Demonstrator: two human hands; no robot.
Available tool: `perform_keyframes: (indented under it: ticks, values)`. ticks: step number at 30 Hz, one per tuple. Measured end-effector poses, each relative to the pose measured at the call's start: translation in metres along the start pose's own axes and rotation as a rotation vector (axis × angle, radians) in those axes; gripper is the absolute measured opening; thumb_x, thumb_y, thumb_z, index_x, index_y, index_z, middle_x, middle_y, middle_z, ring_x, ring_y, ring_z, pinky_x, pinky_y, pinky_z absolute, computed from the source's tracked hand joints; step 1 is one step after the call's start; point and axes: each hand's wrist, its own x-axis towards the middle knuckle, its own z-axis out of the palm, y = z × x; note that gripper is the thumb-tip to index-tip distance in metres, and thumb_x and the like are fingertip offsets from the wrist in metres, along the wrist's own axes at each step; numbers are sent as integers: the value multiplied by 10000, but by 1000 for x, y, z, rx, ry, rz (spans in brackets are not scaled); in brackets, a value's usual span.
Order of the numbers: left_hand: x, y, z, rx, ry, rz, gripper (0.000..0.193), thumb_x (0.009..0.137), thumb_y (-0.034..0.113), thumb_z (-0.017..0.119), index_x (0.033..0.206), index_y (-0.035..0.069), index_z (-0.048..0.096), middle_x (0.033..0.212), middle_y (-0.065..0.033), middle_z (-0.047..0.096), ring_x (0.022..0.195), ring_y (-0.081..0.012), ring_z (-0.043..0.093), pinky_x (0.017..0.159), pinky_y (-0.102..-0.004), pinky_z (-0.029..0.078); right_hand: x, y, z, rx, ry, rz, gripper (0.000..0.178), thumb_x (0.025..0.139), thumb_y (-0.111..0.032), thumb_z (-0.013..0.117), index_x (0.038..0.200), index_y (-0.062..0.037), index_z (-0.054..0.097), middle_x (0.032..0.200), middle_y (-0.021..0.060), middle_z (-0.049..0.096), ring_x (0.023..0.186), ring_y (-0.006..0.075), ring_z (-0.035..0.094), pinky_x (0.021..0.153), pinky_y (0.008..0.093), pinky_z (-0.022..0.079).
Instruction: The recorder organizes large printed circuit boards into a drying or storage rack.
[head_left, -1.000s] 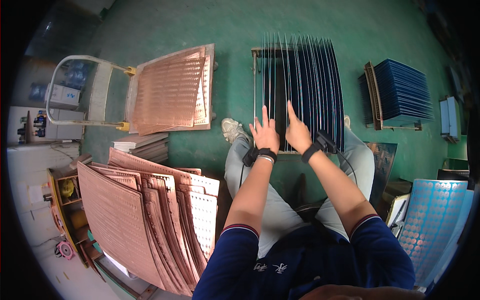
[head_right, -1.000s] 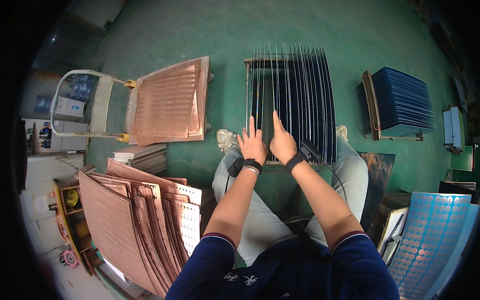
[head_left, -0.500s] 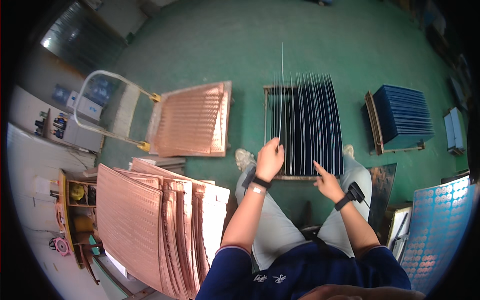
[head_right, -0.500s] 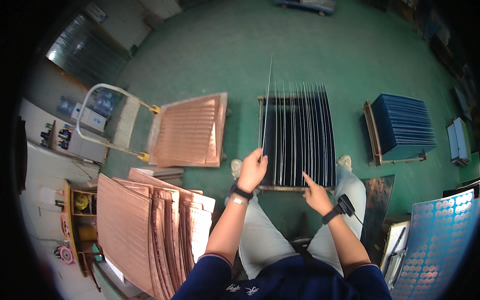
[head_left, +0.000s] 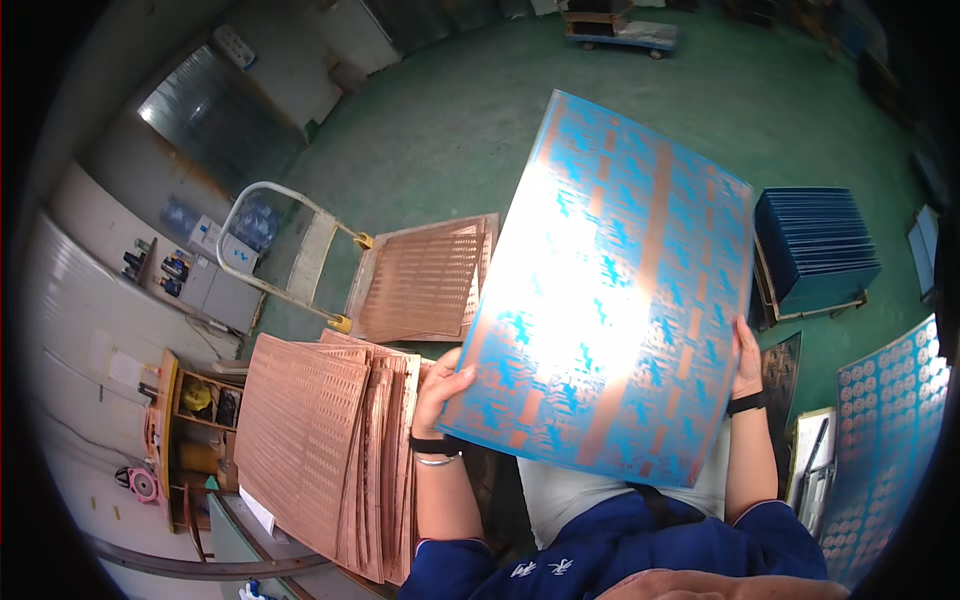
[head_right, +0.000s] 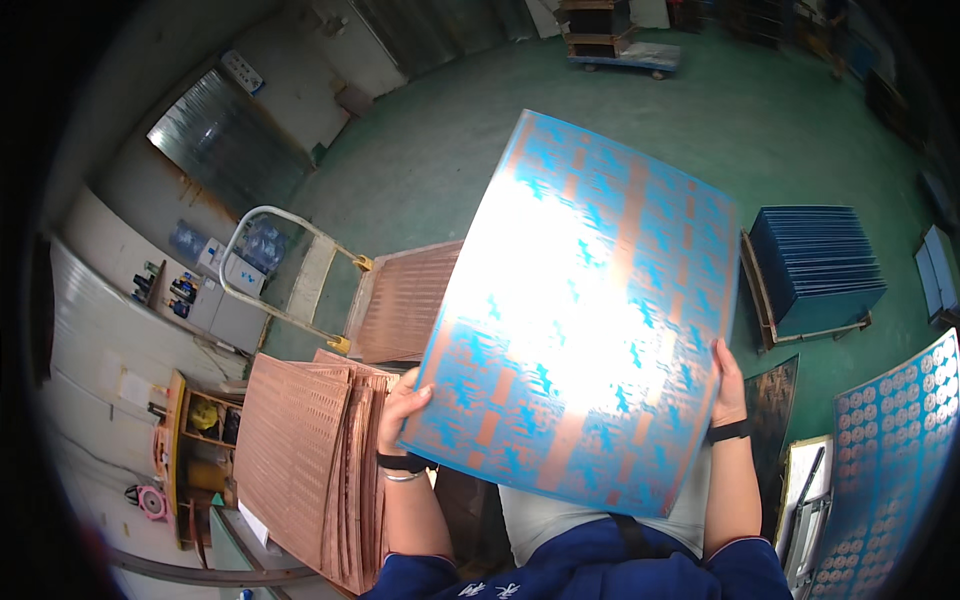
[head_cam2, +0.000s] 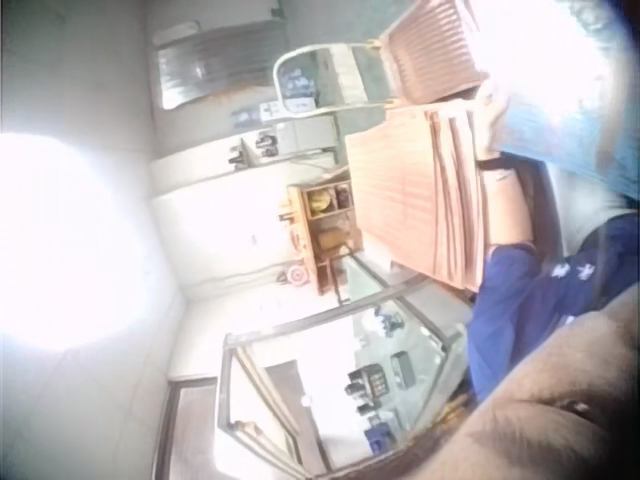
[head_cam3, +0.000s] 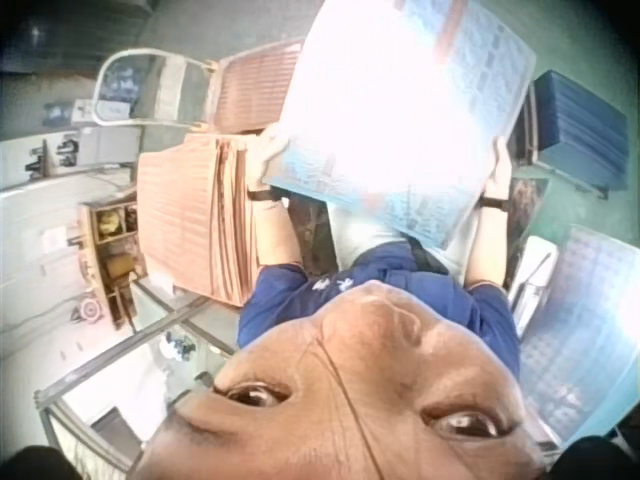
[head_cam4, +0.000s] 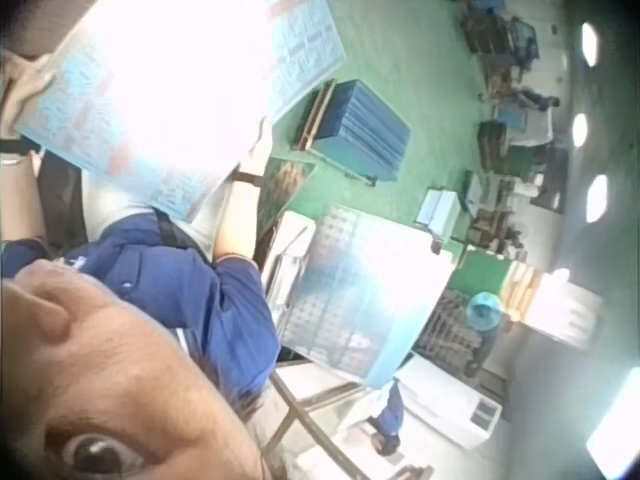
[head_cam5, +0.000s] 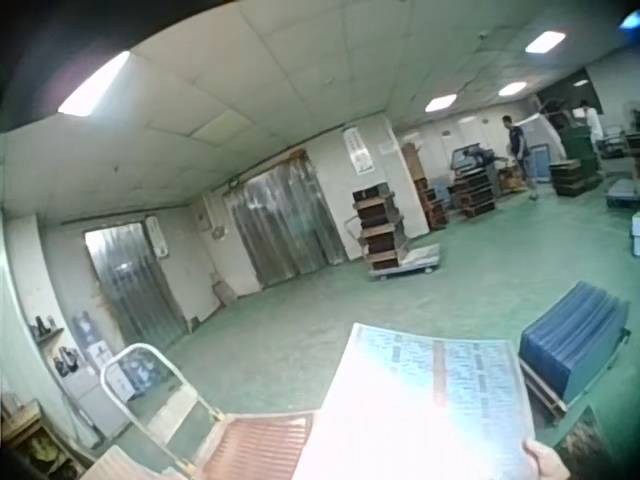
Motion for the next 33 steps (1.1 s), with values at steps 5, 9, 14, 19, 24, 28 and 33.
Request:
perform_keyframes:
  ticks: [5, 9, 14, 19, 24, 28, 33]
  values:
    - [17, -61, -25, -387, -402, 156, 340, 953, 292, 396, 1104, 25, 543, 995, -95, 615, 927, -166, 586, 821, -301, 469, -41, -23, 17, -79, -89, -183, 311, 899, -177, 500, 1124, 38, 503, 1046, 173, 607, 877, 247, 645, 722, 353, 566]
    - [1, -72, 60, -686, 6, 211, 482, 944, 412, 357, 1296, 83, 353, 1291, -105, 439, 1171, -259, 439, 967, -449, 384, -47, -15, 16, 21, -64, -269, 274, 909, -152, 486, 1114, 28, 509, 1026, 152, 615, 900, 235, 635, 756, 362, 551]
    - [-25, -119, 111, -485, -24, -7, 459, 893, 122, 536, 1308, 83, 344, 1278, -70, 440, 1165, -216, 444, 964, -403, 388, -46, 5, 8, 12, -49, -406, 295, 902, -149, 519, 1161, -8, 507, 1098, 100, 571, 963, 215, 568, 854, 355, 460]
    - [-30, -106, 94, -509, -50, -27, 411, 877, 116, 559, 1251, 41, 406, 1198, -93, 505, 1082, -210, 514, 900, -366, 450, -68, -32, 22, 198, -234, -525, 510, 942, -382, 393, 1287, -7, 385, 1236, 140, 494, 1124, 281, 461, 962, 399, 373]
    - [-33, -102, 81, -404, -72, -105, 411, 859, 121, 577, 1224, 12, 422, 1139, -101, 539, 1020, -203, 551, 864, -353, 467, -47, -59, -177, 287, -112, -374, 528, 958, -378, 285, 1337, -10, 305, 1359, 134, 373, 1184, 260, 418, 982, 378, 370]
    - [-37, -102, 70, -254, 9, -158, 404, 878, 171, 553, 1222, 3, 426, 1124, -96, 547, 1015, -182, 548, 852, -313, 454, -42, -11, -85, 183, 56, -401, 524, 959, -374, 284, 1337, -11, 306, 1359, 133, 373, 1187, 258, 416, 985, 379, 367]
    - [-29, -94, 77, -269, -6, -41, 444, 932, 242, 449, 1286, -16, 375, 1173, -114, 529, 1039, -170, 535, 863, -286, 444, -53, -6, -67, 149, 73, -398, 518, 960, -369, 283, 1336, -14, 308, 1360, 132, 371, 1191, 256, 413, 989, 380, 364]
